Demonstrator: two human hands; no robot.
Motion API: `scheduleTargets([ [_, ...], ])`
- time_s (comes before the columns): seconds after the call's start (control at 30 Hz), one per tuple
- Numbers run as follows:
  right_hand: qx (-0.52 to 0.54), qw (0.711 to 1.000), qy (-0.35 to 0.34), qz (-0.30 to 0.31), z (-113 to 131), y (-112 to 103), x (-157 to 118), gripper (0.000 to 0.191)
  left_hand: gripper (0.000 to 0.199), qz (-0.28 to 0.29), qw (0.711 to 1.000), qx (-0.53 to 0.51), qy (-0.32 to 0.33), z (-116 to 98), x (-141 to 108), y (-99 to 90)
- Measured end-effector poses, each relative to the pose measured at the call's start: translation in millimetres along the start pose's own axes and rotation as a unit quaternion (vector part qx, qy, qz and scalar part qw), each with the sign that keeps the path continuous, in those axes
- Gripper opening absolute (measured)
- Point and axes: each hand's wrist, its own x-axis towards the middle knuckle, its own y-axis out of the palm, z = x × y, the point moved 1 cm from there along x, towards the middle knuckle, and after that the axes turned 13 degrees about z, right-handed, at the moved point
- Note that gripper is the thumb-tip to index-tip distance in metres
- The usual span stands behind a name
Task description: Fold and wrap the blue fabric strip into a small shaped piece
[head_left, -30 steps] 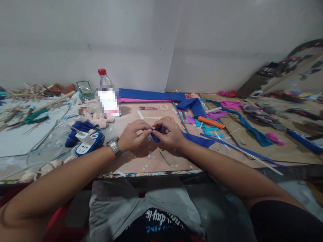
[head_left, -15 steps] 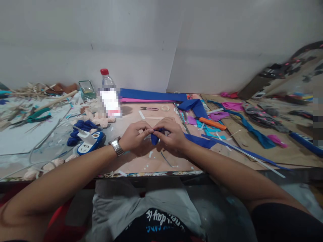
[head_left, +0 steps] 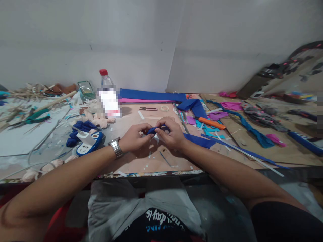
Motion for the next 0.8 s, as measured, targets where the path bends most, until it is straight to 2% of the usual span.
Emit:
scheduleTargets([
  [0.3,0.003,0.998,0.055,-0.009,-6.2,3.3,-3.1,0.025,0.02,0.011,0.999,0.013,-0.05,5.2,-0.1,-0.7],
  [0.4,0.004,0.998,0.058,-0.002,-6.7,3.5,-2.9,0.028,0.023,0.015,0.998,-0.052,-0.029,3.7,1.1,-2.0],
  [0.57,0.015,0.998,0.065,-0.001,-6.6,2.2,-3.3,0.035,0.017,-0.002,0.978,-0.206,-0.018,2.6,3.8,-4.8],
  [0.67,0.037,0.996,0.077,0.003,-7.8,2.1,-4.4,0.037,0.015,0.001,0.975,-0.22,-0.02,3.1,3.8,-3.6],
  [0.8,0.066,0.994,0.083,0.008,-10.0,3.7,-5.5,0.037,0.025,0.019,0.977,-0.214,-0.001,3.1,2.0,0.2],
])
